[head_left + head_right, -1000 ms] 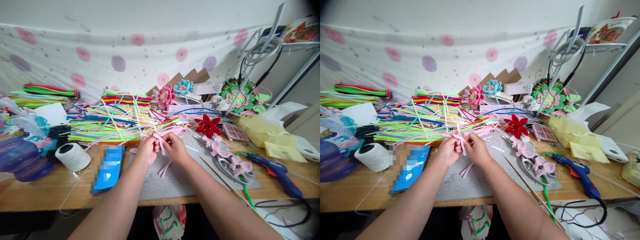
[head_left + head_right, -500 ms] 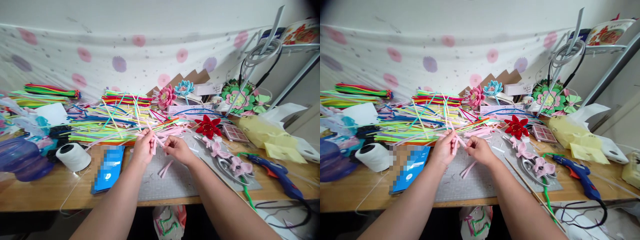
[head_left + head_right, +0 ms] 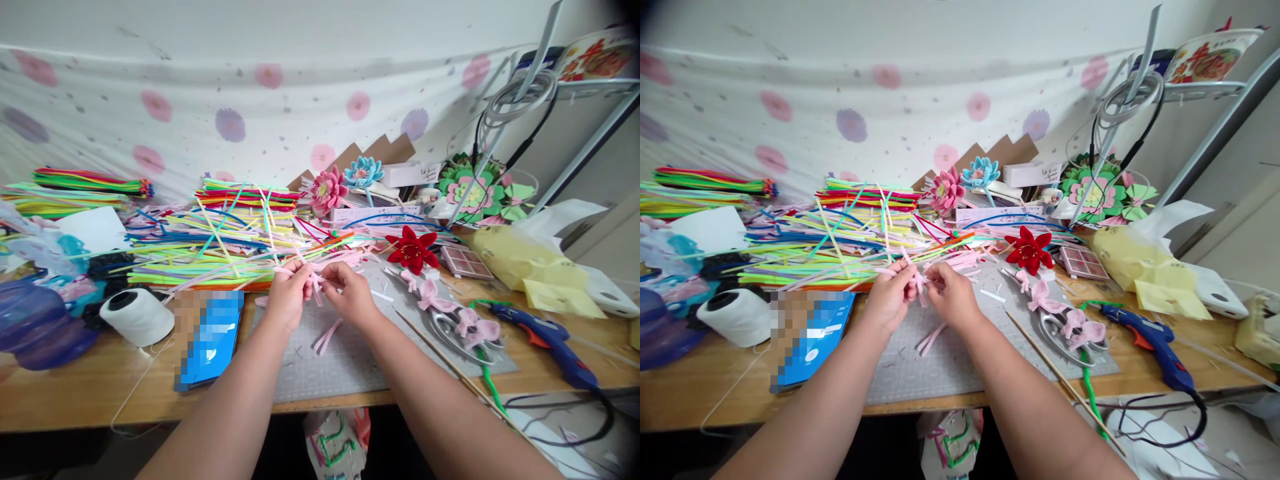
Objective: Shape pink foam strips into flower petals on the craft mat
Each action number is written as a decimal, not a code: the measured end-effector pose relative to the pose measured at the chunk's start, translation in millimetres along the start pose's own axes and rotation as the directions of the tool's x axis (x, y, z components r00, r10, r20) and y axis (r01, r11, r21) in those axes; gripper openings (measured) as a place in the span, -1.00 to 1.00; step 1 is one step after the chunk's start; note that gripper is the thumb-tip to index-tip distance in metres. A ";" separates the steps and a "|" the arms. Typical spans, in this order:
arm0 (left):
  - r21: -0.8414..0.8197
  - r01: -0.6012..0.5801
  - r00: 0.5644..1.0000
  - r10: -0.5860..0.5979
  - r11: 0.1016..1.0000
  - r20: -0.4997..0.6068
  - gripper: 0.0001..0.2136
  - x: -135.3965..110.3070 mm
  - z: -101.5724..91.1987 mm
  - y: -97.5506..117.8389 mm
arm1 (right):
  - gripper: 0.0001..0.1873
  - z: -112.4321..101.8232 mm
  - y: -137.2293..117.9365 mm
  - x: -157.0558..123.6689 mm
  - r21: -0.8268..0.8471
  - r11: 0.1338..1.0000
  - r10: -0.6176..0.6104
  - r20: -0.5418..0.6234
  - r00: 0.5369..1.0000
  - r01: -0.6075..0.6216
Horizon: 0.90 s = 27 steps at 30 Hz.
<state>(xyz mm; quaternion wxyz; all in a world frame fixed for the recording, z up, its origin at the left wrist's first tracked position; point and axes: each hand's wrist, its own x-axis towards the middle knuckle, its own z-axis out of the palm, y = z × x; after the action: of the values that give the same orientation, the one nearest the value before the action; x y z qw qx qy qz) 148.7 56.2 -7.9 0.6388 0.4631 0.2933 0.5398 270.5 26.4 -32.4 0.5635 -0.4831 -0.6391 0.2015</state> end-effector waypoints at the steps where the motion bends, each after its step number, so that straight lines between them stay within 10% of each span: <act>1: -0.017 0.018 1.000 -0.018 1.000 0.015 -0.80 -0.3 0.1 1.2 | -0.87 -0.5 -0.2 0.0 0.006 1.000 0.005 -0.002 1.000 -0.005; 20: 0.020 0.114 0.929 -0.114 0.993 0.352 -0.80 -4.7 -7.7 10.8 | -0.76 -15.9 -12.4 4.8 0.479 0.789 0.250 0.323 0.913 -0.385; 27: 0.042 0.083 0.971 -0.091 0.996 0.222 -0.86 -2.8 -3.6 8.6 | -0.81 -16.4 -9.2 6.2 0.415 0.877 0.221 0.100 0.970 -0.242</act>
<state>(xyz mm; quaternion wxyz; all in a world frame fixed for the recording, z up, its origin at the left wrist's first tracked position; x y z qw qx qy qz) 141.2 54.4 -2.0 0.6832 0.5180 0.2485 0.4508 282.5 22.8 -17.1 0.6108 -0.4168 -0.5314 0.4132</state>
